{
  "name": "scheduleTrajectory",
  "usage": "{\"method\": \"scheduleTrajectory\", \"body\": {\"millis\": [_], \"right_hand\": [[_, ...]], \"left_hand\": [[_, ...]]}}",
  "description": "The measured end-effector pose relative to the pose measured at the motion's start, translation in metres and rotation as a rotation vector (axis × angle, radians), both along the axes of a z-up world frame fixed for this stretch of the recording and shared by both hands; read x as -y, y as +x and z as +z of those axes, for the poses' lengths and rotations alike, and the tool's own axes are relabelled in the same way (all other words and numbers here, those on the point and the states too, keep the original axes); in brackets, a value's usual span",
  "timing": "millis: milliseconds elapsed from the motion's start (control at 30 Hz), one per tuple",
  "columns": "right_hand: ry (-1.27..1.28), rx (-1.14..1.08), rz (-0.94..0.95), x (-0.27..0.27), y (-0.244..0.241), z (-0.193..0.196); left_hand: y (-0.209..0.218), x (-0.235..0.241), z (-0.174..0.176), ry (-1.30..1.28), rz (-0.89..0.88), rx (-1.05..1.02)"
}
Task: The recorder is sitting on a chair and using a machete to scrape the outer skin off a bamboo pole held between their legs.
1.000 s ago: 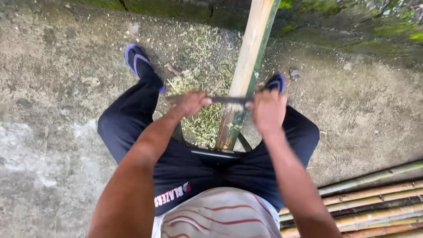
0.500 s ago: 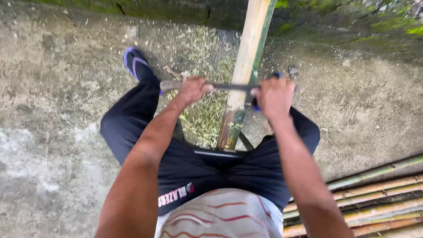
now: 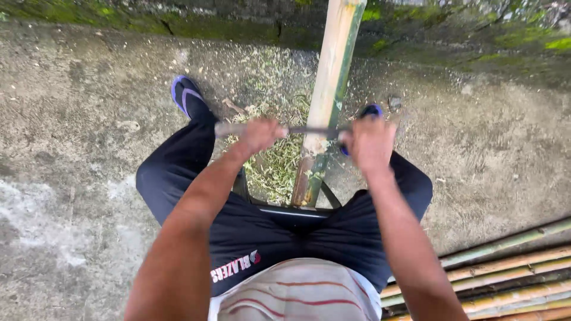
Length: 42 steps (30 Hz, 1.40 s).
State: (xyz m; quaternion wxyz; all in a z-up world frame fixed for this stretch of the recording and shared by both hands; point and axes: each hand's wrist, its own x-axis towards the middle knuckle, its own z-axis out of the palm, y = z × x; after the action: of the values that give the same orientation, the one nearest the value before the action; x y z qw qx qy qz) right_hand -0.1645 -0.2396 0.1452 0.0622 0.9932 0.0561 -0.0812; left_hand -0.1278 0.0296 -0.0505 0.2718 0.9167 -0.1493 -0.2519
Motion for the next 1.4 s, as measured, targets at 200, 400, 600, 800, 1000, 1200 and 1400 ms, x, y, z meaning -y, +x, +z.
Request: {"method": "scheduleTrajectory", "body": {"millis": [200,400,600,800,1000,1200,1400], "right_hand": [[0.071,-0.092,0.022,0.020,-0.018,-0.028],[0.221,0.159,0.138,0.034,-0.019,-0.041],[0.294,0.077,0.070,0.050,-0.026,-0.056],[-0.021,0.039,0.107,0.003,0.022,0.003],[-0.355,-0.097,0.161,-0.034,-0.025,0.015],[-0.112,-0.248,-0.061,0.004,-0.022,-0.005],[0.171,-0.003,0.005,0.054,0.050,-0.028]], "left_hand": [[-0.028,-0.008,-0.005,0.037,-0.191,-0.231],[-0.014,-0.008,0.064,0.107,-0.006,0.236],[-0.028,0.001,0.067,0.224,-0.162,-0.124],[0.010,0.019,0.033,-0.029,0.044,-0.027],[-0.046,0.005,0.048,-0.195,0.121,-0.706],[-0.027,0.007,0.038,-0.170,0.101,-0.579],[0.042,0.015,0.101,0.154,-0.014,-0.085]]}}
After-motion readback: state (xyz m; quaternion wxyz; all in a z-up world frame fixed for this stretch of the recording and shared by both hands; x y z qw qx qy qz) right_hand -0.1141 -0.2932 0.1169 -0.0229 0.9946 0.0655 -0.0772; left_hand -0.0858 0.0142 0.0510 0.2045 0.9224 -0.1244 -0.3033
